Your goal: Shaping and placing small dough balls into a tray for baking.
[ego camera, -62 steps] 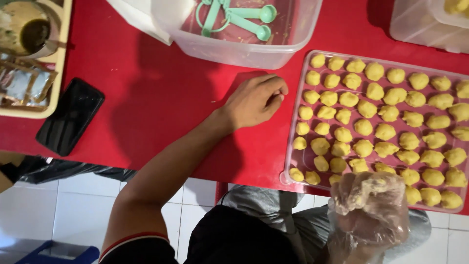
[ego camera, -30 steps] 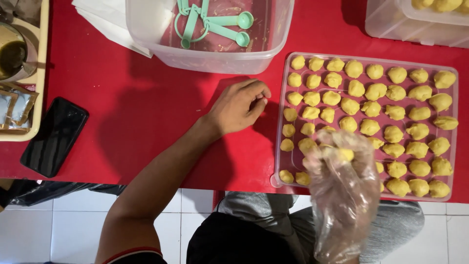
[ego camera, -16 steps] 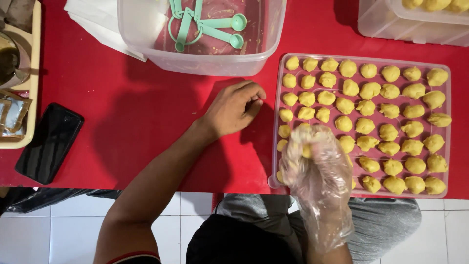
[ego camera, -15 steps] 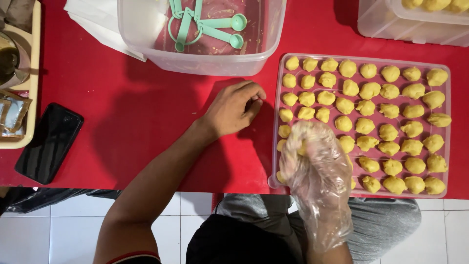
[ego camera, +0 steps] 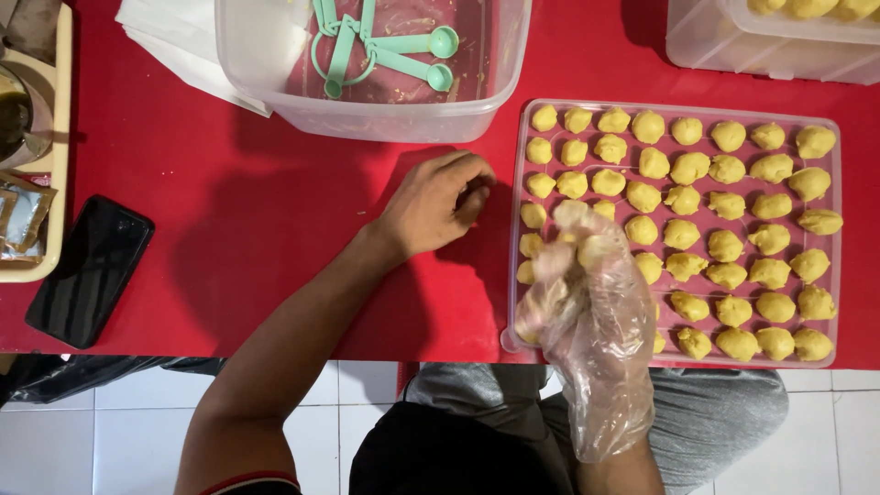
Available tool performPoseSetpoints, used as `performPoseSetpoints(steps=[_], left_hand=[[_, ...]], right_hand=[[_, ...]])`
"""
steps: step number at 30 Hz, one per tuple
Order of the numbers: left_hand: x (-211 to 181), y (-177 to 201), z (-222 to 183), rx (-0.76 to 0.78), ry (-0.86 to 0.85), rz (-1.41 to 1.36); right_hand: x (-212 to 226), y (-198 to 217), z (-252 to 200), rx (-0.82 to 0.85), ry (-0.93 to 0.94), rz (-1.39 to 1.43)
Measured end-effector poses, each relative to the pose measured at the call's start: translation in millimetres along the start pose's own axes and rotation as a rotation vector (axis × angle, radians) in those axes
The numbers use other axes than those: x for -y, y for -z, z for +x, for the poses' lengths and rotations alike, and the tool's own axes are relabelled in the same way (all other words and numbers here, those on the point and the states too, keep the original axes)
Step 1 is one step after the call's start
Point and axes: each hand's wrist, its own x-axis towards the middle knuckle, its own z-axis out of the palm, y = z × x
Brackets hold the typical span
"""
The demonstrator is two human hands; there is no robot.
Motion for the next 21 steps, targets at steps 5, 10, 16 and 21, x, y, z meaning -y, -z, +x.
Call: performPoseSetpoints(steps=[5, 10, 16, 21], left_hand=[[-7, 4, 0, -0.013, -0.021, 0.002], [-5, 4, 1, 0.002, -0.032, 0.015], [1, 2, -2, 0.003, -0.044, 0.022], [-5, 5, 0, 0.018, -0.095, 0.059]], right_hand=[[-2, 0, 0, 0.012, -0.032, 0.157], [9, 27, -1, 0.193, -0.047, -0.018], [61, 57, -27, 0.139, 0.329, -0.424], [79, 59, -38, -0.055, 0.664, -1.103]])
